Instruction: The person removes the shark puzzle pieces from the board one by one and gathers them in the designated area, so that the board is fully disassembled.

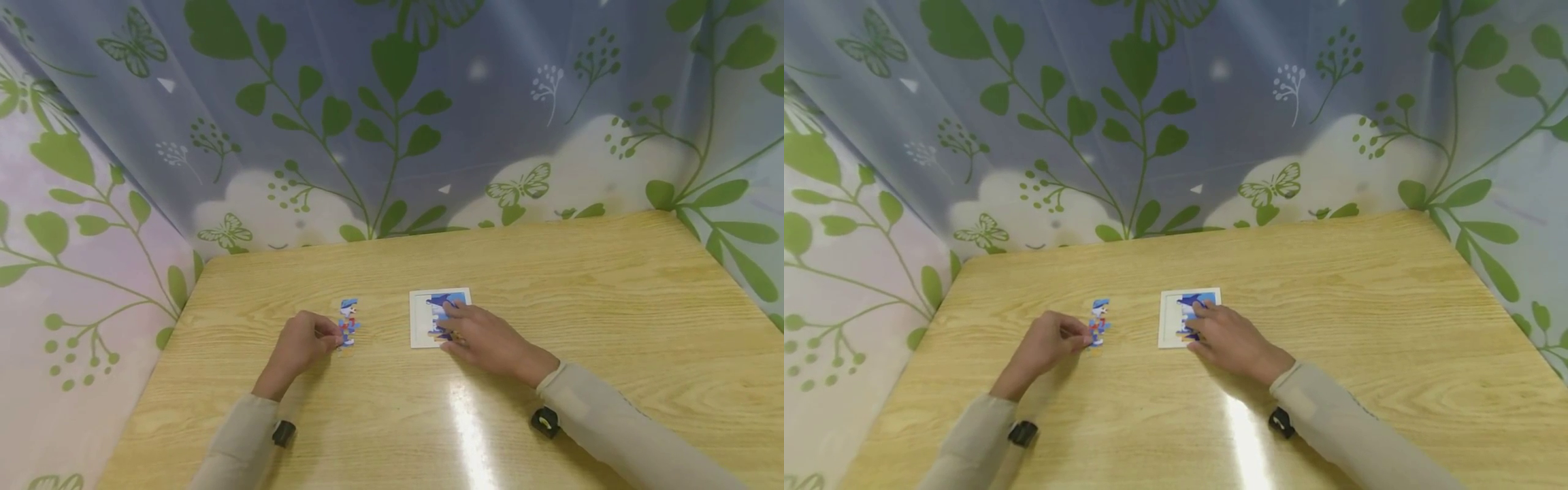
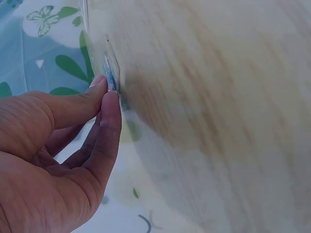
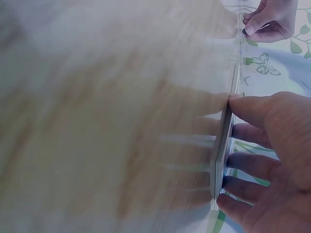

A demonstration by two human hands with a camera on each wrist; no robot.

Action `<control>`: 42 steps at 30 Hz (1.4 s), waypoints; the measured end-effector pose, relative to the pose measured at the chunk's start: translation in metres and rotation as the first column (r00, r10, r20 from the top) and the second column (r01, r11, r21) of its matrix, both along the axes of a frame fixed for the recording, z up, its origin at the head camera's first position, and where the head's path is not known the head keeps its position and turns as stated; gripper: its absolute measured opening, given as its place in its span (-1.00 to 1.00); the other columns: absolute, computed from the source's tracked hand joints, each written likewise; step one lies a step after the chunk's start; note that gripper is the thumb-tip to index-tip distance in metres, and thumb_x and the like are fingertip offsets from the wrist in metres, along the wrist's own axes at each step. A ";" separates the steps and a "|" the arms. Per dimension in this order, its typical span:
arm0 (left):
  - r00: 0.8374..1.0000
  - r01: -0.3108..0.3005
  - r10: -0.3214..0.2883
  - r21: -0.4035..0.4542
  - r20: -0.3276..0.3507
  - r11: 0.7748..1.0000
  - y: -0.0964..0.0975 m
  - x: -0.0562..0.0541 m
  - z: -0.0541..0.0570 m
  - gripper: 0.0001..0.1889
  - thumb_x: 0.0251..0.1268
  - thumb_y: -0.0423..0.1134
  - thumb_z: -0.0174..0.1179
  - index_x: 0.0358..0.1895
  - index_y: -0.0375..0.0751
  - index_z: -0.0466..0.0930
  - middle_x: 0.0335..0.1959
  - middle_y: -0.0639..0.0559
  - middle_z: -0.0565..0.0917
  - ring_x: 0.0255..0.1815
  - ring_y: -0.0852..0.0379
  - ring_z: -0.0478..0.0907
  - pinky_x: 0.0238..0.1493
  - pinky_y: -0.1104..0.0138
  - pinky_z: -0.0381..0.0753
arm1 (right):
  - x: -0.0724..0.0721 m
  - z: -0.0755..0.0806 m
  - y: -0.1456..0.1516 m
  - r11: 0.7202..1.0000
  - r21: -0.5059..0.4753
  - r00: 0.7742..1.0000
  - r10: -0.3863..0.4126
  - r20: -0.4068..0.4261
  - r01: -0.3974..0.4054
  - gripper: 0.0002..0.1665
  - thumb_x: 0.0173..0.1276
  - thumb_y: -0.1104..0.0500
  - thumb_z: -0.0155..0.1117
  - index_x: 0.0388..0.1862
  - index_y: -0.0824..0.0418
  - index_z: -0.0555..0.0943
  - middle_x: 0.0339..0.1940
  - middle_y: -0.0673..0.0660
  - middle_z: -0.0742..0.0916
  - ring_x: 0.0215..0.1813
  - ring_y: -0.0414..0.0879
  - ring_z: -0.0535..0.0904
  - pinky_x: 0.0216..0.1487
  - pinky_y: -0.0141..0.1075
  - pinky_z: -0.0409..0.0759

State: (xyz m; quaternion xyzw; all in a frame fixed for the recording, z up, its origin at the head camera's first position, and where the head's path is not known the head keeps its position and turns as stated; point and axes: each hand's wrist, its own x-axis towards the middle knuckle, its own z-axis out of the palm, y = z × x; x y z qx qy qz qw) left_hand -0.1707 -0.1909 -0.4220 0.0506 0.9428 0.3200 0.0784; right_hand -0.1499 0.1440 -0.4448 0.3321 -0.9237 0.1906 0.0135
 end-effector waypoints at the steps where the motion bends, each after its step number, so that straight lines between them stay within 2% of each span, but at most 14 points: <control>1: 1.000 0.004 -0.004 0.003 -0.004 1.000 0.001 0.000 0.000 -0.96 0.22 -0.36 0.44 -0.38 -0.23 0.79 -0.35 0.01 0.77 -0.36 0.13 0.66 -0.32 0.24 0.66 | 0.000 0.000 0.000 1.000 0.001 1.000 0.002 0.004 -0.002 -0.53 0.47 0.11 0.32 0.22 0.38 0.62 0.35 0.50 0.51 0.42 0.39 0.37 0.40 0.17 0.35; 10: 0.996 0.083 -0.080 0.064 -0.047 0.995 0.019 -0.007 0.009 -0.95 0.23 -0.35 0.43 -0.28 -0.25 0.81 -0.31 -0.01 0.78 -0.38 0.13 0.69 -0.38 0.28 0.67 | 0.000 0.004 -0.001 1.000 0.016 0.999 0.012 0.039 -0.012 -0.51 0.48 0.10 0.31 0.23 0.41 0.60 0.37 0.53 0.47 0.44 0.42 0.33 0.41 0.19 0.31; 17: 0.985 0.156 -0.152 0.048 -0.086 0.987 0.044 -0.017 0.015 -0.96 0.26 -0.36 0.40 -0.28 -0.25 0.81 -0.30 -0.02 0.78 -0.33 0.09 0.71 -0.28 0.22 0.71 | 0.001 0.007 -0.002 1.000 0.009 0.998 0.003 0.056 -0.004 -0.53 0.46 0.11 0.33 0.20 0.41 0.63 0.36 0.53 0.48 0.44 0.43 0.31 0.40 0.20 0.31; 23: 0.977 0.186 -0.183 0.017 -0.108 0.982 0.066 -0.026 0.012 -0.96 0.27 -0.34 0.40 -0.28 -0.22 0.81 -0.29 0.00 0.79 -0.26 0.09 0.70 -0.16 0.17 0.70 | 0.002 0.009 0.000 1.000 -0.011 0.999 -0.010 0.048 0.011 -0.53 0.42 0.10 0.38 0.16 0.39 0.66 0.33 0.51 0.51 0.43 0.41 0.35 0.38 0.18 0.36; 32: 0.973 0.208 -0.205 0.021 -0.104 0.978 0.090 -0.037 0.005 -0.91 0.29 -0.33 0.39 -0.22 -0.27 0.80 -0.25 -0.05 0.80 -0.16 0.02 0.72 -0.04 0.13 0.67 | 0.001 0.009 0.007 0.998 0.001 0.997 -0.062 0.055 0.062 -0.47 0.42 0.02 0.38 0.16 0.40 0.65 0.37 0.51 0.48 0.40 0.45 0.36 0.34 0.20 0.40; 42: 0.975 0.203 -0.198 0.037 -0.105 0.978 0.120 -0.046 -0.005 -0.88 0.22 -0.33 0.44 -0.22 -0.29 0.79 -0.29 -0.07 0.79 -0.24 0.05 0.73 -0.11 0.23 0.69 | 0.001 0.007 0.007 0.998 0.007 0.996 -0.064 0.067 0.064 -0.50 0.43 0.05 0.37 0.15 0.42 0.65 0.35 0.52 0.50 0.38 0.46 0.38 0.31 0.20 0.43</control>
